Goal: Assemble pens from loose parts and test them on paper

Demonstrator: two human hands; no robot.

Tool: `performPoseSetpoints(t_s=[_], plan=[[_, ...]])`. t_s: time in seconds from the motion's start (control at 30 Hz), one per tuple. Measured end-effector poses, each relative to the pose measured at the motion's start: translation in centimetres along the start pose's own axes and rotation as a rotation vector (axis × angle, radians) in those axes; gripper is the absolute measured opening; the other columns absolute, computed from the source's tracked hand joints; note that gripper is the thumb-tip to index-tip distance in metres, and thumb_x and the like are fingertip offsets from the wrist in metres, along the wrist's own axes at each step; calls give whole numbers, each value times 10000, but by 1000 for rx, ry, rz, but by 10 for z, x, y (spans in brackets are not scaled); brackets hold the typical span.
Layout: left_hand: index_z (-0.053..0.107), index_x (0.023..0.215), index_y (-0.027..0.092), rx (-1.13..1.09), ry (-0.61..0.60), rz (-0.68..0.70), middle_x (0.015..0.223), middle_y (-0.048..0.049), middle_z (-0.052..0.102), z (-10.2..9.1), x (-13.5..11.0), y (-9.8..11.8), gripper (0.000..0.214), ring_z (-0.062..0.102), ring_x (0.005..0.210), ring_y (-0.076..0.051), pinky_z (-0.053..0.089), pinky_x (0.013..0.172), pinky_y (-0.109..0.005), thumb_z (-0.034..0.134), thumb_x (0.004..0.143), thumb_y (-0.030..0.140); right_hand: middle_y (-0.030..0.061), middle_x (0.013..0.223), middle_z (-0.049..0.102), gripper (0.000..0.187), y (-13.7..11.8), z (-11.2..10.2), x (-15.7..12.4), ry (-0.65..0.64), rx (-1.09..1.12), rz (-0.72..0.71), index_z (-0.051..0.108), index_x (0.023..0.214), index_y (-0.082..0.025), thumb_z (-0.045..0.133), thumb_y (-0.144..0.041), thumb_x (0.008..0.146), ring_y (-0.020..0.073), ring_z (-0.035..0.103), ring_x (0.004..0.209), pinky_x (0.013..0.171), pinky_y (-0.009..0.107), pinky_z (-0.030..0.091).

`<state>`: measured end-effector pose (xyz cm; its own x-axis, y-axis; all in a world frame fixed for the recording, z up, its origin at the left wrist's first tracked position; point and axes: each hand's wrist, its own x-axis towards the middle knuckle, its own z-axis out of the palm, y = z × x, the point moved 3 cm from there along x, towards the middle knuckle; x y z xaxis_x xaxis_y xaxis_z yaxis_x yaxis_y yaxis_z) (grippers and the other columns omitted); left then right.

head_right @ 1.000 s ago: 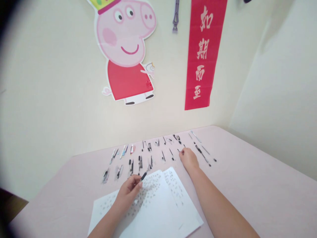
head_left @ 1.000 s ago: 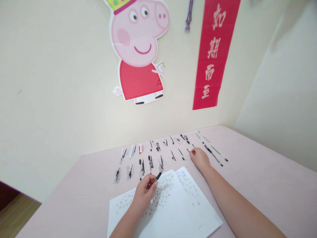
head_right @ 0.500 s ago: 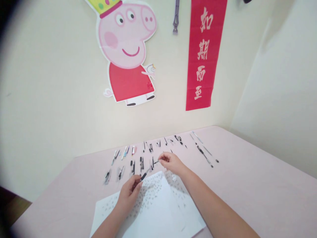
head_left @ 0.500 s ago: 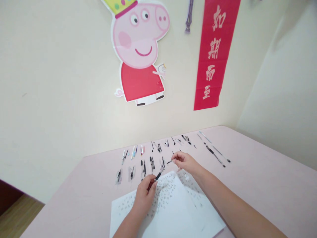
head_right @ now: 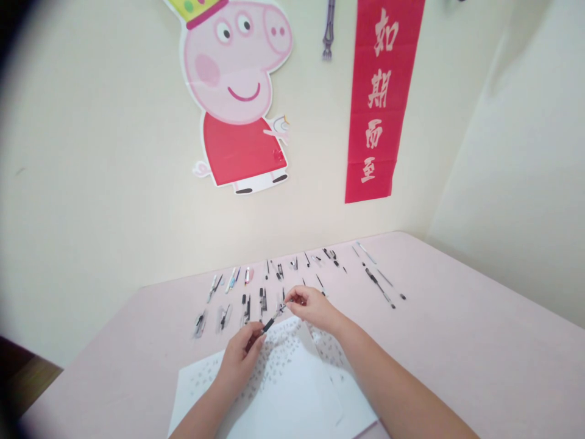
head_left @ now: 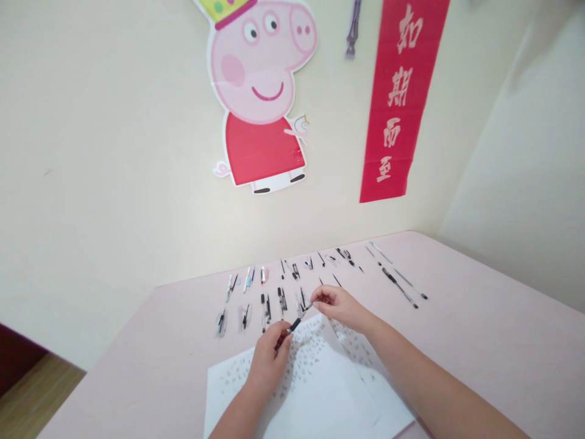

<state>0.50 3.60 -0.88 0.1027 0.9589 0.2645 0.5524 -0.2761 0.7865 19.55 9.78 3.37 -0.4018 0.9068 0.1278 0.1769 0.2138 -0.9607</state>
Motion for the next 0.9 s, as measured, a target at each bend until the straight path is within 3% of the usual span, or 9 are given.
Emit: performPoseSetpoints(t_s=[0.6, 0.9], plan=[[581, 919, 177, 50, -38, 47, 725, -28, 600, 2, 0, 5, 189, 540, 634, -165, 402, 589, -267, 448, 823, 270, -43, 576, 462, 105, 3, 15, -1, -100, 14, 28, 594, 801, -143, 560, -191, 714, 74, 407, 494, 448, 186, 325], [582, 922, 175, 48, -43, 42, 735, -31, 605, 2, 0, 5, 189, 554, 652, -170, 414, 607, -275, 449, 831, 273, -47, 548, 466, 125, -2, 15, -2, -92, 46, 52, 602, 765, -136, 599, -240, 694, 69, 401, 470, 437, 191, 318]])
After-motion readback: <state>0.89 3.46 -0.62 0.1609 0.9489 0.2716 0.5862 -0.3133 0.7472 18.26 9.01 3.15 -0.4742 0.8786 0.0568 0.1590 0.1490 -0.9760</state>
